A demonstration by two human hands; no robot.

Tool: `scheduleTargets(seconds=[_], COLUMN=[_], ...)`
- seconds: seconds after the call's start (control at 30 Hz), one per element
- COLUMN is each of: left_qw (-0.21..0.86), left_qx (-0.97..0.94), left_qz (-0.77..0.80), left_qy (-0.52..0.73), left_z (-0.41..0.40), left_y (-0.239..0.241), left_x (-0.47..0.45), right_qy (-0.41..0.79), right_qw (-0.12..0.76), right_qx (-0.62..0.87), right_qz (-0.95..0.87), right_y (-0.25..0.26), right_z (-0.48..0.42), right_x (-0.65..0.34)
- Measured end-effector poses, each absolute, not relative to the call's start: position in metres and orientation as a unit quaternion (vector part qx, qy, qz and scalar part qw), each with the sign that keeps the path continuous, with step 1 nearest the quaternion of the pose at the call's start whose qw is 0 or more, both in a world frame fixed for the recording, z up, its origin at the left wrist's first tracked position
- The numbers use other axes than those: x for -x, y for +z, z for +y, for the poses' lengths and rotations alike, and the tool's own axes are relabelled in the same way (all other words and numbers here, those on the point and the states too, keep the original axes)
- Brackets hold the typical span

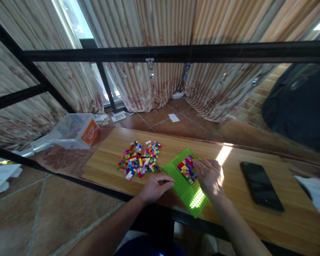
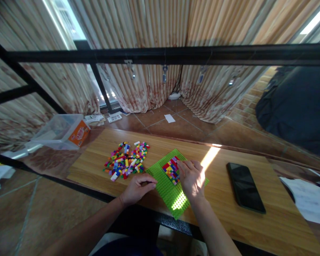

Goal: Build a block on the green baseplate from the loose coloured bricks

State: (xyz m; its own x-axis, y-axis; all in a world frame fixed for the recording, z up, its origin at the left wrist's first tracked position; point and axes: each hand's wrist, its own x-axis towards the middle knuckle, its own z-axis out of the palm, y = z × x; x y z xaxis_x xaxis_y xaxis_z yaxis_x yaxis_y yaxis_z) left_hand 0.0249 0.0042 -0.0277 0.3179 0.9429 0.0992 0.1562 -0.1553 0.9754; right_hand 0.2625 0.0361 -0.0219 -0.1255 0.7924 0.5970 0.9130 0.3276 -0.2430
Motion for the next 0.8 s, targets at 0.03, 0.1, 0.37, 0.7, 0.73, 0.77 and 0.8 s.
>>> scheduleTargets(seconds=[0.03, 0.1, 0.37, 0.7, 0.73, 0.77, 0.8], left_qw=[0.492, 0.494, 0.505, 0.492, 0.486, 0.478, 0.465], left_qx=[-0.647, -0.647, -0.634, -0.643, -0.647, -0.65, -0.653], left_qz=[0.424, 0.424, 0.428, 0.421, 0.421, 0.422, 0.426], left_qy=[0.4, 0.399, 0.4, 0.408, 0.41, 0.414, 0.42], left_z=[0.004, 0.004, 0.004, 0.004, 0.004, 0.003, 0.002], left_y=[-0.027, -0.027, -0.031, -0.03, -0.03, -0.03, -0.03], left_x=[-0.025, -0.025, -0.025, -0.025, -0.026, -0.027, -0.027], right_qy=[-0.105, -0.129, -0.11, -0.001, 0.0, 0.001, 0.003], right_qw=[0.323, 0.307, 0.345, 0.417, 0.42, 0.425, 0.43], right_qx=[0.575, 0.59, 0.601, 0.65, 0.65, 0.644, 0.634], right_qz=[-0.744, -0.735, -0.713, -0.635, -0.634, -0.636, -0.642], right_y=[-0.022, -0.022, -0.021, -0.006, -0.006, -0.006, -0.006], right_z=[0.036, 0.035, 0.037, 0.028, 0.027, 0.026, 0.026], right_x=[-0.262, -0.26, -0.261, -0.285, -0.286, -0.285, -0.283])
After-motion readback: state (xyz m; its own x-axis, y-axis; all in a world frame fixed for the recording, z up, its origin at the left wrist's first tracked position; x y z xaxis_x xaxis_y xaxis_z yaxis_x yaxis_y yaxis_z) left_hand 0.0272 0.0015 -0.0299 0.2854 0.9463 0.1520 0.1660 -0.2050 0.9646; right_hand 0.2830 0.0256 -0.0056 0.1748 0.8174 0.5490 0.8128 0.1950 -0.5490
